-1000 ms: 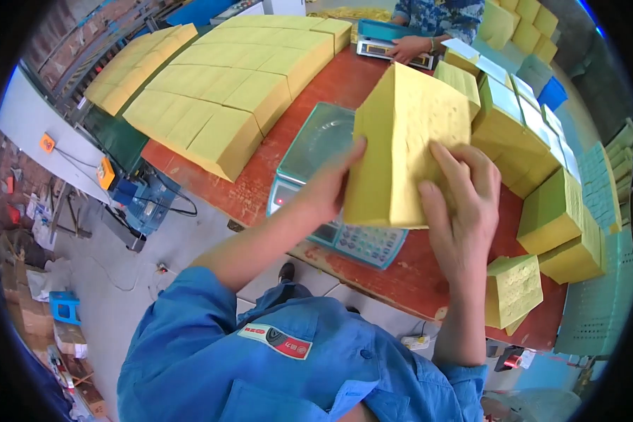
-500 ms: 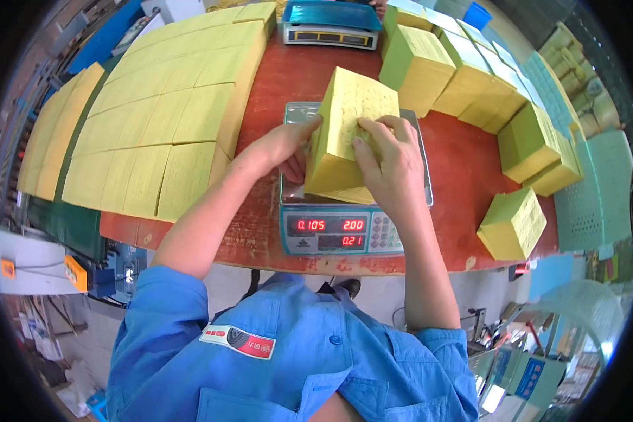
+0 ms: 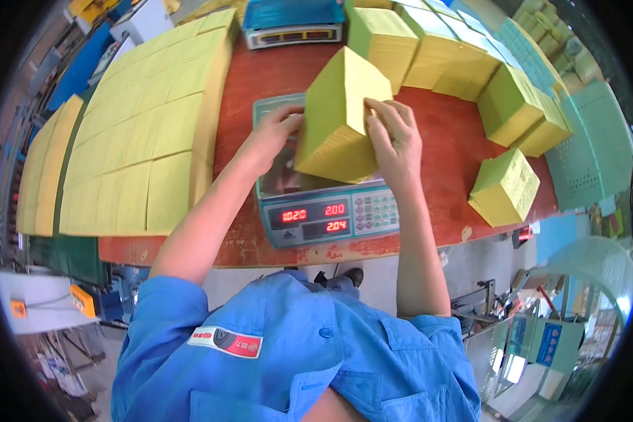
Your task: The recorder is weighing stacks of yellow paper on a digital scale in a factory setting.
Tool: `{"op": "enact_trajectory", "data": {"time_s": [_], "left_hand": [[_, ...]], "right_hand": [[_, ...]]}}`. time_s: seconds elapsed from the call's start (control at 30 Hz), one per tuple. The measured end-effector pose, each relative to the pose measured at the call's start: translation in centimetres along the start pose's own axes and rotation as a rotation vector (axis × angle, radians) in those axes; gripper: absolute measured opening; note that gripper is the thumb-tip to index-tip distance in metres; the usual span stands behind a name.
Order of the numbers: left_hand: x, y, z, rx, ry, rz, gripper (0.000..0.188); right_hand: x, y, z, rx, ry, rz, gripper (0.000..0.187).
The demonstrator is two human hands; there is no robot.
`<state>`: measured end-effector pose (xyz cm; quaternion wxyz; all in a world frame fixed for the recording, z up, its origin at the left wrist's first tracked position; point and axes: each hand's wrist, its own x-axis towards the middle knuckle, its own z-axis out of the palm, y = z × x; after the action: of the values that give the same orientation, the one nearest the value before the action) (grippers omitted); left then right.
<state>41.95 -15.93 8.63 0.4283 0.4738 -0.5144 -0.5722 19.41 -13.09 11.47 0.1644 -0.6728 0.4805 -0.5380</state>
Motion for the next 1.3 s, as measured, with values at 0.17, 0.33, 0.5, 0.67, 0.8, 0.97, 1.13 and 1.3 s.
{"op": "enact_trajectory", "data": {"time_s": [0.17,0.33,0.5,0.67,0.8,0.97,1.13,1.3], "left_hand": [[-0.2,-0.1,0.9,-0.286,0.096,-0.137,0.030],[0.6,-2.0,-0.1,-0.365,0.090,-0.224,0.023],[-0.7,0.7,0.7,-0.121,0.056,-0.222,0.030],[-0.5,2.3,-0.7,0.469,-0.024,-0.314,0.038],[1.5,-4.7,-8.5,0.971,0.413,0.254,0.042],[-2.8,-5.8,-7.6,-0.109,0.157,-0.135,0.053],[-5.4,-2.4,-5.1,0.300,0.601,0.135,0.044],[-9.2,7.6,10.9,0.304,0.299,0.637,0.047]], "right_hand": [[0.2,1.9,1.3,-0.025,0.063,-0.019,0.025],[1.9,0.9,1.4,-0.047,0.012,-0.196,0.021],[1.8,0.6,2.2,-0.170,-0.033,-0.247,0.018],[1.4,0.2,2.3,-0.173,-0.048,-0.248,0.016],[1.0,-1.1,1.8,-0.191,0.001,-0.270,0.025],[-1.6,1.2,-5.4,-0.072,0.225,-0.157,0.027],[-14.0,7.5,-13.6,0.178,0.294,0.356,0.014],[-20.4,13.6,-22.8,0.268,0.514,0.613,0.018]]}}
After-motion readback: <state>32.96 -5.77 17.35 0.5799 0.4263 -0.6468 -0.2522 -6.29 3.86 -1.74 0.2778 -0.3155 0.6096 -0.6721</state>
